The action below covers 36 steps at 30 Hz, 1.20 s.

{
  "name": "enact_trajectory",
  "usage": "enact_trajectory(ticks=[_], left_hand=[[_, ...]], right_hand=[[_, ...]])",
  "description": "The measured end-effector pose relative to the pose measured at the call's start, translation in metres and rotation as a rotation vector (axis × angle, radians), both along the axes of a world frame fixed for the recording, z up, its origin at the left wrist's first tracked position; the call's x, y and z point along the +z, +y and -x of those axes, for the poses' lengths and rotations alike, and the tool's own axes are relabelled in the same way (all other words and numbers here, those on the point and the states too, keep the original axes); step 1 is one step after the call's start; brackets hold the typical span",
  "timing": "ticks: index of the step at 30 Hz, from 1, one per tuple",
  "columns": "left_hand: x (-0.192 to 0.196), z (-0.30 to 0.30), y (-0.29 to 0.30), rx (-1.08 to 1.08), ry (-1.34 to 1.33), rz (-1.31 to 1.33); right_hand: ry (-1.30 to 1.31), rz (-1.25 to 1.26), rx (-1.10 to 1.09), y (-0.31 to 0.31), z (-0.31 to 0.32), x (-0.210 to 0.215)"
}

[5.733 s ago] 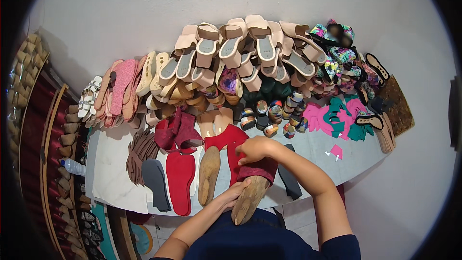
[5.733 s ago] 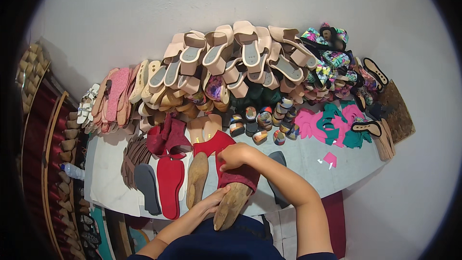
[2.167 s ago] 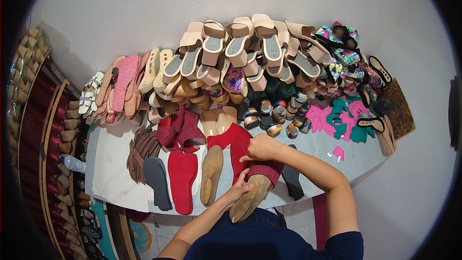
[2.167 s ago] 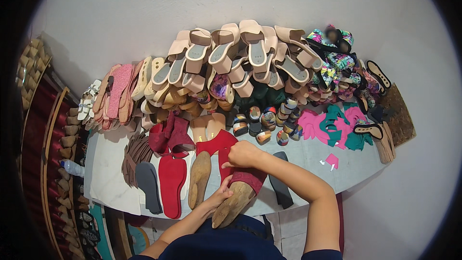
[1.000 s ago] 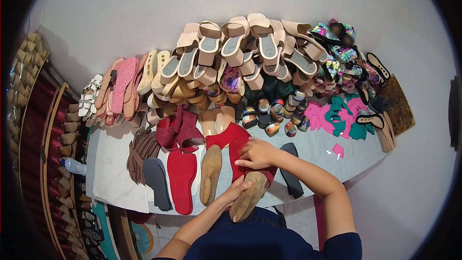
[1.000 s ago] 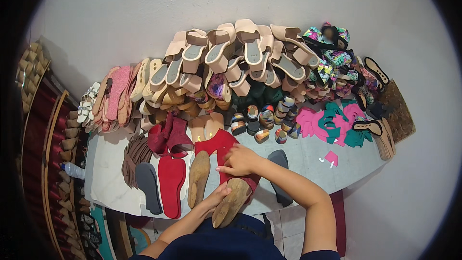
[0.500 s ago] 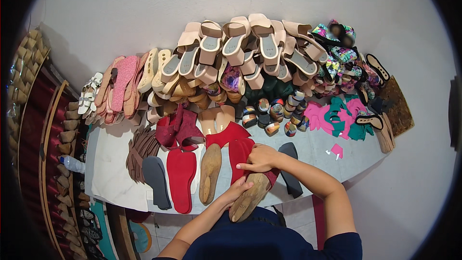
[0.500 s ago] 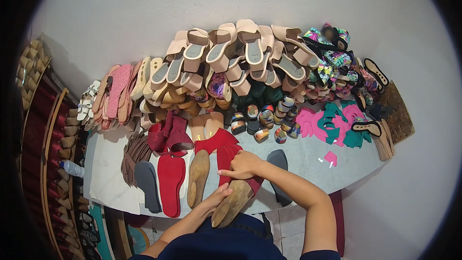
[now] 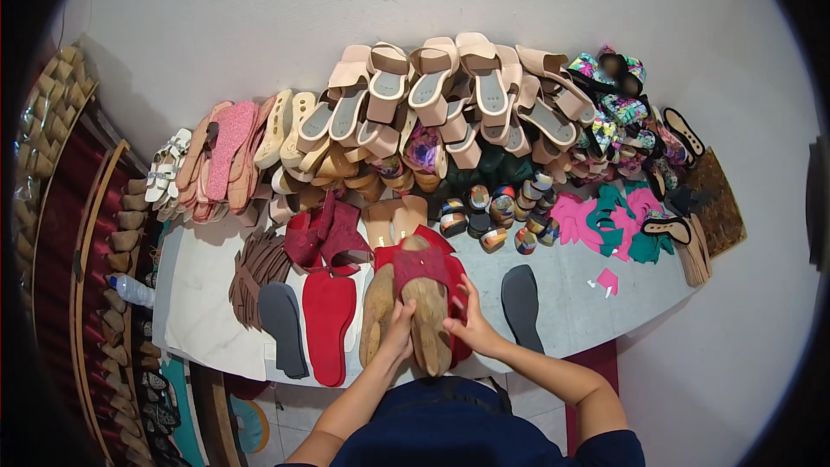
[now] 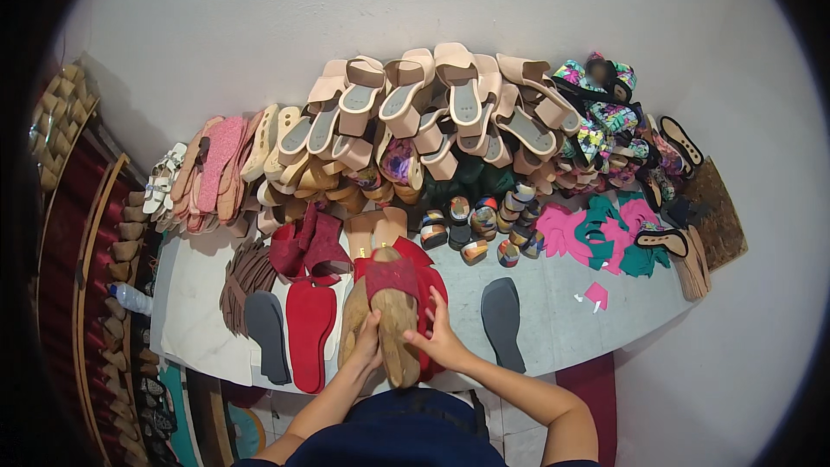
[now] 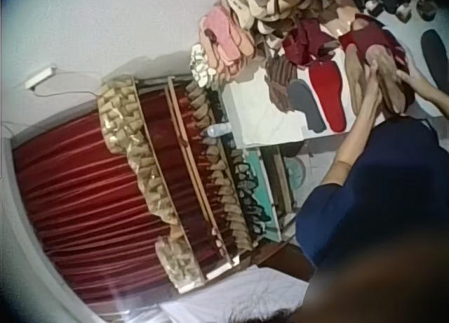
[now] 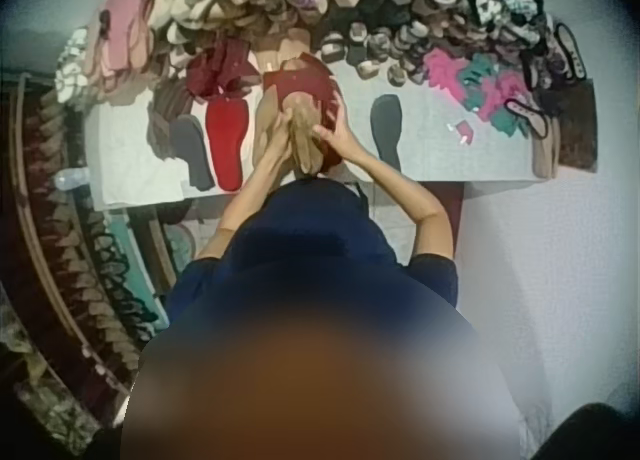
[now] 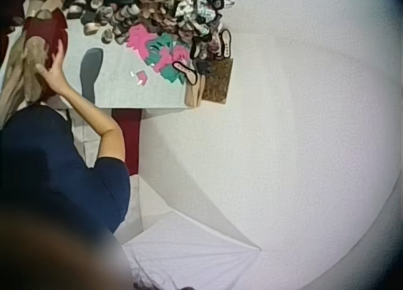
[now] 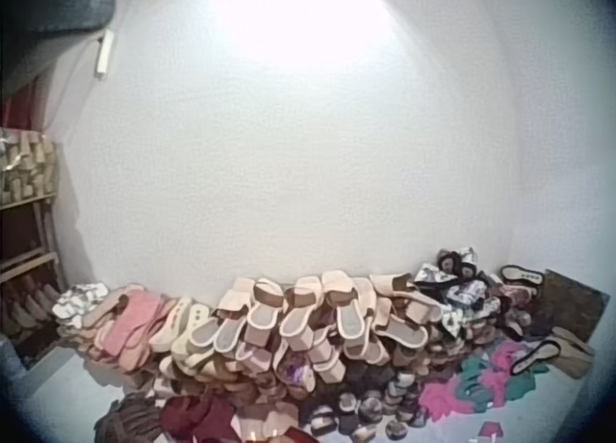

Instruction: Attaching red straps to shoe soles to assemble sandals in a workshop environment.

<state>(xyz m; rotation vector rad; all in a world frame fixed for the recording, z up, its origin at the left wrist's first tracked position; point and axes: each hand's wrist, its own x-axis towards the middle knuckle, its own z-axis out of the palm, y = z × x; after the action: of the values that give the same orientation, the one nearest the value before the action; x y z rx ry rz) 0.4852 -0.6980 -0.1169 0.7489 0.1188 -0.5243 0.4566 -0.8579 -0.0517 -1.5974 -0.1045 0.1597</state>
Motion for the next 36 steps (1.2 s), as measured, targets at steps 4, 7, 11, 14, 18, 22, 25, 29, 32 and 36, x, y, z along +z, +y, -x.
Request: enact_trajectory(ticks=[4,7,11,14,18,22,25,29,32,36], left_hand=[[0.006,-0.016,-0.012,0.049,-0.051,-0.007],[0.057,-0.019,-0.026,0.1,-0.159,-0.199],[0.067,-0.02,-0.022,-0.081,-0.274,-0.234],[0.062,-0.022,-0.011,-0.168,-0.202,-0.263],[0.074,-0.033,-0.001,-0.183,-0.184,-0.23],[0.067,-0.048,0.008,-0.015,-0.146,0.04],[0.062,-0.052,0.01,-0.027,-0.125,0.121],[0.065,-0.049,0.007,-0.06,0.017,0.35],[0.069,-0.045,0.002,-0.051,0.035,0.386],[0.081,-0.045,-0.004,-0.045,0.064,0.377]], right_hand=[[0.299,-0.372,0.143,0.008,-0.007,0.019],[0.201,-0.405,0.164,0.006,-0.012,0.023],[0.083,-0.179,0.177,0.001,-0.011,0.018],[0.005,-0.107,0.143,-0.005,-0.008,0.026],[0.181,-0.407,0.234,-0.02,-0.012,0.034],[0.21,-0.444,0.294,-0.02,-0.01,0.04],[0.228,-0.473,0.323,-0.021,-0.012,0.042],[0.227,-0.49,0.364,-0.022,-0.01,0.041],[0.205,-0.471,0.359,-0.022,-0.009,0.04],[0.23,-0.482,0.354,-0.024,-0.01,0.035]])
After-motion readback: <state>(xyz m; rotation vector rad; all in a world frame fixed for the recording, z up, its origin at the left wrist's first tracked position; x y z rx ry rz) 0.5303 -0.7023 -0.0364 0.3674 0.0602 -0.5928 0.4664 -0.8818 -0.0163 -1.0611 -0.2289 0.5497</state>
